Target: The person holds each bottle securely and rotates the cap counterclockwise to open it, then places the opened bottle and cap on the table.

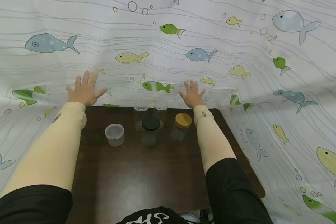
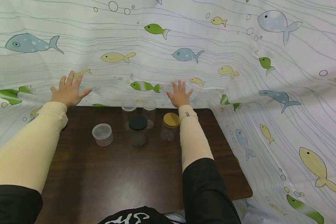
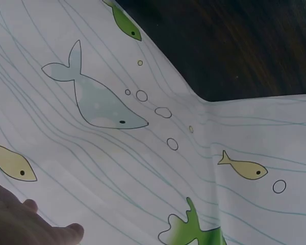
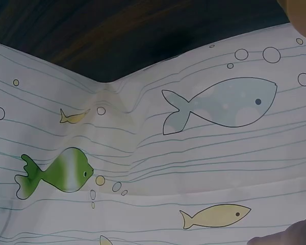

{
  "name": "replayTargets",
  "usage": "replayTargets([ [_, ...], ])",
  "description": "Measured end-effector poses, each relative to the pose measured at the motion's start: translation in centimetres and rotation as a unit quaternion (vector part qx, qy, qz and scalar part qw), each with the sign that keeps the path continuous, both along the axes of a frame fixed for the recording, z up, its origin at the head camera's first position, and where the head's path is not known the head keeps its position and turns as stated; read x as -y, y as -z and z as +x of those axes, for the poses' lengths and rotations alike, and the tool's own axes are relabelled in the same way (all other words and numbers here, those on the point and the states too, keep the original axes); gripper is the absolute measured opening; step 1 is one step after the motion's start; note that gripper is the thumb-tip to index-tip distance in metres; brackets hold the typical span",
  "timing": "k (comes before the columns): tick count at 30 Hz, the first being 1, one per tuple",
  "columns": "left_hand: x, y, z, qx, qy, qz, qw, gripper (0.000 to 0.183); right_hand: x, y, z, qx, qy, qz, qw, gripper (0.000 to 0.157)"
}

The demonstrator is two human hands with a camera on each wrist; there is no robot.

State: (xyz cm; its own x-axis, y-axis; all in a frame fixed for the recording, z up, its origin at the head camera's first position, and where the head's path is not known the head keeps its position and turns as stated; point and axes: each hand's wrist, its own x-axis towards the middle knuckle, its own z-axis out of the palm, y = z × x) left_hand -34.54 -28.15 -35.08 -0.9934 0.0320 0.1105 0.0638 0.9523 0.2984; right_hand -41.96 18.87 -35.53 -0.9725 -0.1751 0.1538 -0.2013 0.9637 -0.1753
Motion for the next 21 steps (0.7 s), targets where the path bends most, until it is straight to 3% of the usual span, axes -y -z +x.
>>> replayTargets([
  [14, -0.8, -0.4, -0.6, -0.005, 0.002, 0.009, 0.9999, 0.095, -0.5, -0.9, -1.1, 0.017, 0.007, 0.006, 1.0, 0.067],
  [21, -0.3, 0.1, -0.2, 0.008, 0.009, 0.012, 0.9999, 0.095, 0.2, 0.1, -0.6, 0.035, -0.001, 0.007, 0.999, 0.068],
])
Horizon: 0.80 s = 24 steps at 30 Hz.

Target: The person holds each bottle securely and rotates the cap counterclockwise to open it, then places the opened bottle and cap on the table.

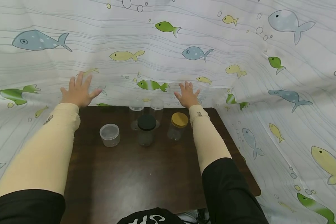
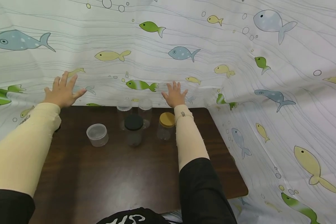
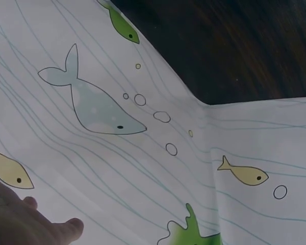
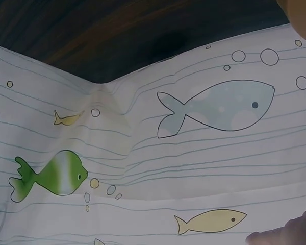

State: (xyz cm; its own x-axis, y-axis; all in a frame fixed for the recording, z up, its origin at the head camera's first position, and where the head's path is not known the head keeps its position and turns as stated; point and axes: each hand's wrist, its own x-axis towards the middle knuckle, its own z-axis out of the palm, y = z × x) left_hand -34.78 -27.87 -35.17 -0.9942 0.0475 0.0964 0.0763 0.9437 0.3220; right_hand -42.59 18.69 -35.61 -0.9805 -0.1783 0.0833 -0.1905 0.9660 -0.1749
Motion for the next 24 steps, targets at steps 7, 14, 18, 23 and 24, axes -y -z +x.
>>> replayTargets([
  [7, -0.1, 0.6, 0.7, 0.001, 0.004, -0.001, 1.0, 0.093, 0.4, 1.4, 0.0, -0.009, 0.002, -0.004, 1.0, 0.067],
  [14, 0.0, 0.9, 0.3, -0.03, 0.022, 0.019, 0.9991, 0.082, 1.7, 2.4, -0.2, -0.025, -0.045, -0.08, 0.995, 0.058],
  [18, -0.2, 1.2, 0.1, -0.042, 0.031, 0.015, 0.9985, 0.075, 3.0, 2.8, -0.1, -0.008, -0.08, -0.105, 0.991, 0.059],
  [23, -0.5, 2.0, 0.3, -0.051, 0.056, 0.029, 0.9967, 0.07, 4.9, 3.4, 0.5, 0.044, -0.109, -0.135, 0.984, 0.064],
  [24, -0.7, 2.2, 0.4, -0.049, 0.061, 0.043, 0.996, 0.07, 5.3, 3.5, 0.6, 0.058, -0.115, -0.137, 0.982, 0.066],
])
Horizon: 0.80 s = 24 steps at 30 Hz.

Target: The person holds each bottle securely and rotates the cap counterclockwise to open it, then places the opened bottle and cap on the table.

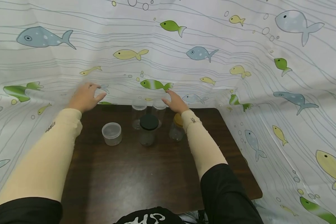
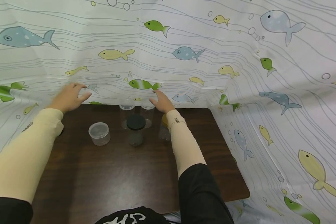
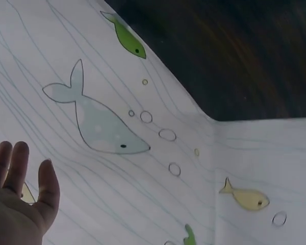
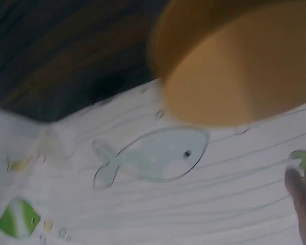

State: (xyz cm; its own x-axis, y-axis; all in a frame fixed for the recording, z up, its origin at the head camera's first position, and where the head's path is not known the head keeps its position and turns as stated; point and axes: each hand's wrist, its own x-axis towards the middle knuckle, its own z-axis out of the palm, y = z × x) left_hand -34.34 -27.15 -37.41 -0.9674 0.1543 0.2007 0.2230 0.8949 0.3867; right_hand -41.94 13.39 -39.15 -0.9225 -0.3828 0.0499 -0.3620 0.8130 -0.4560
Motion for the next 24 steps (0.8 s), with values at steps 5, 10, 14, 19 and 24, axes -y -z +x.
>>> replayTargets([
  [5, -1.3, 2.0, 0.8, 0.02, 0.017, 0.072, 0.9971, 0.068, 1.5, 1.2, 0.3, 0.036, -0.036, 0.016, 0.999, 0.072],
  [10, -2.1, 3.9, 1.6, 0.047, 0.024, 0.096, 0.9939, 0.071, 2.3, 2.0, 0.5, 0.041, -0.05, 0.032, 0.997, 0.072],
  [14, -2.4, 4.8, 1.9, 0.054, 0.024, 0.104, 0.9929, 0.067, 2.5, 2.4, 0.6, 0.025, -0.046, 0.029, 0.998, 0.069],
  [19, -2.7, 5.6, 1.9, 0.054, 0.03, 0.117, 0.9912, 0.066, 2.7, 3.0, 0.5, 0.0, -0.03, 0.015, 0.999, 0.062],
  [24, -2.9, 6.2, 2.1, 0.053, 0.033, 0.119, 0.9909, 0.071, 2.8, 3.2, 0.6, -0.019, -0.014, 0.008, 1.0, 0.061],
])
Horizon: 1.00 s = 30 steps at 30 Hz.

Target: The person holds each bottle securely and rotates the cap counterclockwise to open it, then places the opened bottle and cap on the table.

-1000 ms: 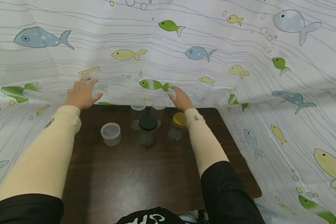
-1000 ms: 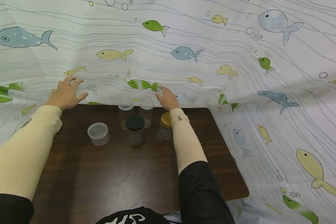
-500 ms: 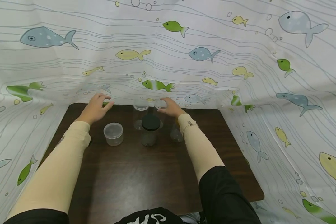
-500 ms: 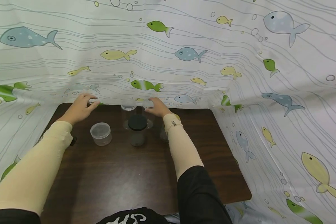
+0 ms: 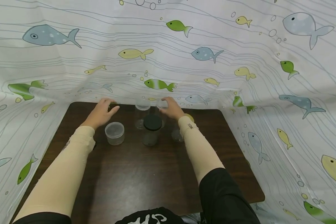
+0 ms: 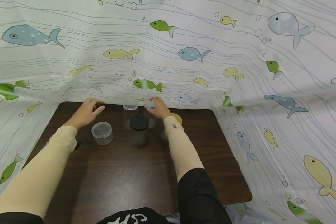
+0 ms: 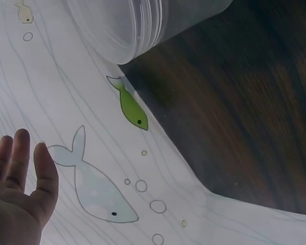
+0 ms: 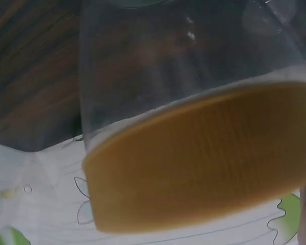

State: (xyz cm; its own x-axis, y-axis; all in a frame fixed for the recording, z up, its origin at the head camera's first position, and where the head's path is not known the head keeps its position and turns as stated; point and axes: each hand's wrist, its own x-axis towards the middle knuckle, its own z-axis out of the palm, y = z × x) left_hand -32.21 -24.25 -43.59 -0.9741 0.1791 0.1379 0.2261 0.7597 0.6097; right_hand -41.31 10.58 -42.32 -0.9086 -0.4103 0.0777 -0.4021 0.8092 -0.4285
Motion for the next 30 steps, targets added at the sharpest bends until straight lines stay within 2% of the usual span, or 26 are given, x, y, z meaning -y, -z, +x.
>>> replayTargets([
  [4, -0.4, 0.0, 0.2, -0.002, 0.004, 0.003, 1.0, 0.069, -0.5, -0.6, 0.0, -0.029, 0.016, -0.041, 0.999, 0.06],
  [8, -1.2, -0.4, 0.5, -0.01, 0.008, 0.014, 0.9998, 0.065, -1.0, -2.0, 0.3, -0.05, 0.047, -0.128, 0.989, 0.059],
  [10, -1.8, -0.8, 0.6, -0.015, 0.012, 0.021, 0.9996, 0.066, -1.2, -2.9, 0.7, -0.067, 0.062, -0.178, 0.98, 0.059],
  [14, -3.2, -1.6, 0.6, -0.033, 0.023, 0.031, 0.9987, 0.066, -1.3, -5.2, 2.2, -0.12, 0.079, -0.264, 0.954, 0.057],
  [18, -4.5, -2.7, 0.5, -0.063, 0.036, 0.039, 0.9966, 0.065, -0.9, -8.0, 4.0, -0.17, 0.077, -0.317, 0.93, 0.055],
  [21, -5.4, -3.6, 0.5, -0.083, 0.046, 0.05, 0.9943, 0.067, -0.7, -9.9, 5.3, -0.2, 0.062, -0.337, 0.918, 0.054],
  [24, -6.2, -4.7, 0.8, -0.097, 0.056, 0.055, 0.9922, 0.071, -0.3, -11.5, 6.5, -0.22, 0.044, -0.343, 0.912, 0.055],
  [26, -6.8, -5.4, 1.1, -0.108, 0.064, 0.058, 0.9904, 0.074, -0.1, -12.2, 7.3, -0.22, 0.033, -0.344, 0.912, 0.055],
  [30, -7.9, -6.3, 1.5, -0.131, 0.083, 0.067, 0.9856, 0.078, 0.5, -13.0, 8.6, -0.179, 0.013, -0.369, 0.912, 0.054],
])
